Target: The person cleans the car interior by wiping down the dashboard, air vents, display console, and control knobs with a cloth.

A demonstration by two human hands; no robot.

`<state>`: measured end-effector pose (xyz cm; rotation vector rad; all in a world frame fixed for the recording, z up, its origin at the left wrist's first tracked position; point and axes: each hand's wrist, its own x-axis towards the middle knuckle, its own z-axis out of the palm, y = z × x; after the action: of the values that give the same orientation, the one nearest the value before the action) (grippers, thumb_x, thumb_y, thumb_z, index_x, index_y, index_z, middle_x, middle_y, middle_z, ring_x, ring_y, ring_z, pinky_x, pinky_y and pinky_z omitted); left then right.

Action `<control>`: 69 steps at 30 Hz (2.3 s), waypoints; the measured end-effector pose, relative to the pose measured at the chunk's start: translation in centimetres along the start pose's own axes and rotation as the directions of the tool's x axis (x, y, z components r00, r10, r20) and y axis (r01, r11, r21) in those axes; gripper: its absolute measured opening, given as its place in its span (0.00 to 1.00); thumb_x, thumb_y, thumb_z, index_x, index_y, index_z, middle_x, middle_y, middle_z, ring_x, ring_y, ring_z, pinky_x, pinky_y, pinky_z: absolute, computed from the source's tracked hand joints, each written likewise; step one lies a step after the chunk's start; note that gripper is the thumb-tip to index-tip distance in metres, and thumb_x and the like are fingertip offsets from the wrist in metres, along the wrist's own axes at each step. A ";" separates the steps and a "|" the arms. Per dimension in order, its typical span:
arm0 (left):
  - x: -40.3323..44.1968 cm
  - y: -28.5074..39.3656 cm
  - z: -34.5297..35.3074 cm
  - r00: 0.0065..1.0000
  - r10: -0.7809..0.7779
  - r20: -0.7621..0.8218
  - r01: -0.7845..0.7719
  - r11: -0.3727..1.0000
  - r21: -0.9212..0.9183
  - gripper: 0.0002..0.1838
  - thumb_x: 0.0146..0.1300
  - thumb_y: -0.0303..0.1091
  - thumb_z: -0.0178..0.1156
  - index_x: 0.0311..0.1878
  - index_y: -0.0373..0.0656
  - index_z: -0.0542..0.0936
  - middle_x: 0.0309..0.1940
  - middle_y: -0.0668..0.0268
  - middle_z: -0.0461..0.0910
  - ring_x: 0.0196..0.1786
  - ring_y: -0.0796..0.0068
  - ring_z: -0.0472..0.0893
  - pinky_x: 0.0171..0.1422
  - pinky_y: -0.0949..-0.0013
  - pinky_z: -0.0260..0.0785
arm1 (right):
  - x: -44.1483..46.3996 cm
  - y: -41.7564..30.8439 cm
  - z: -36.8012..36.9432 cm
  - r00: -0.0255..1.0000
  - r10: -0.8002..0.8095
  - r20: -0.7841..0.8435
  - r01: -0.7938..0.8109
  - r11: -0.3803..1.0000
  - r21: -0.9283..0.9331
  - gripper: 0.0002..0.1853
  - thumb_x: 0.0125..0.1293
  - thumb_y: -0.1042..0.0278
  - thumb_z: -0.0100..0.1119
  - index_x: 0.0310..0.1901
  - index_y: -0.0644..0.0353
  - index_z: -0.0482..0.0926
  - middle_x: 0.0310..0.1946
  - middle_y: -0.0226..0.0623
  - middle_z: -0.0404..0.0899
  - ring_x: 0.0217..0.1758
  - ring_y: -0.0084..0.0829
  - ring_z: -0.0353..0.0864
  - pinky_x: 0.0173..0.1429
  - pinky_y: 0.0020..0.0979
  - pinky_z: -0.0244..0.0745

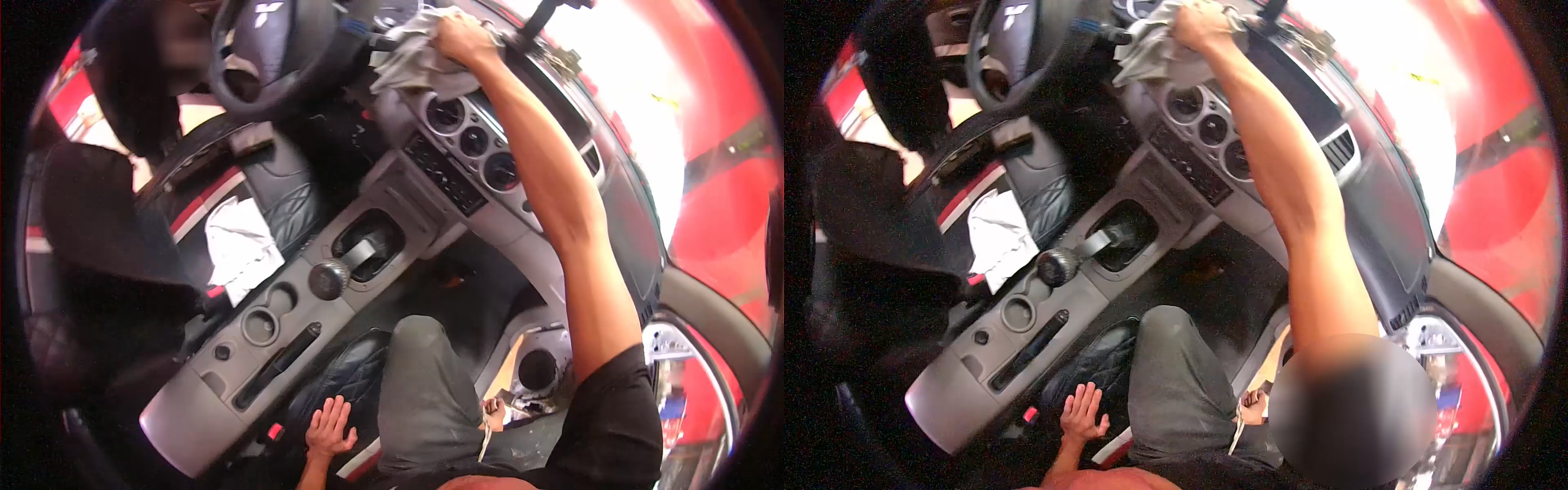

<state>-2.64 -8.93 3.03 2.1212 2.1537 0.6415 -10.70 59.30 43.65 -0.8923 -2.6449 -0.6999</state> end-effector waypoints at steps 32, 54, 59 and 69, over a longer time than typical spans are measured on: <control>0.0 0.0 -1.5 0.998 -0.033 0.046 0.030 0.998 0.057 0.34 0.64 0.55 0.56 0.71 0.53 0.77 0.75 0.68 0.72 0.78 0.72 0.68 0.85 0.59 0.40 | 2.0 3.2 3.2 0.987 0.078 -0.140 -0.090 0.993 -0.079 0.17 0.70 0.59 0.54 0.44 0.62 0.87 0.39 0.55 0.87 0.43 0.55 0.88 0.50 0.51 0.81; -0.3 -0.1 0.4 1.000 0.000 -0.014 0.000 1.000 0.012 0.35 0.62 0.53 0.57 0.70 0.47 0.78 0.73 0.62 0.75 0.76 0.63 0.71 0.82 0.56 0.49 | -2.9 -3.3 -1.6 0.985 0.095 0.144 -0.115 0.984 0.135 0.15 0.72 0.63 0.48 0.42 0.59 0.86 0.48 0.50 0.86 0.57 0.44 0.86 0.58 0.47 0.83; 0.0 0.2 -0.6 1.000 -0.016 0.019 0.016 1.000 0.017 0.33 0.63 0.54 0.56 0.70 0.50 0.78 0.73 0.66 0.75 0.76 0.68 0.71 0.83 0.58 0.46 | -2.0 -2.6 3.0 0.956 -0.210 -0.205 0.205 0.978 -0.045 0.17 0.69 0.60 0.55 0.48 0.67 0.83 0.51 0.51 0.83 0.57 0.48 0.84 0.62 0.48 0.80; 0.3 0.1 -1.3 0.997 -0.055 0.046 0.055 0.998 -0.016 0.34 0.64 0.54 0.57 0.72 0.52 0.76 0.75 0.68 0.72 0.78 0.73 0.69 0.84 0.60 0.44 | -1.3 -2.6 3.4 0.957 0.092 -0.276 -0.120 0.989 -0.085 0.24 0.75 0.53 0.50 0.44 0.68 0.86 0.52 0.60 0.83 0.59 0.55 0.81 0.62 0.51 0.76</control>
<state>-2.96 -9.00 4.32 2.0396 2.1663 0.5991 -11.62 58.61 39.31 -0.8865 -2.3210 -0.8678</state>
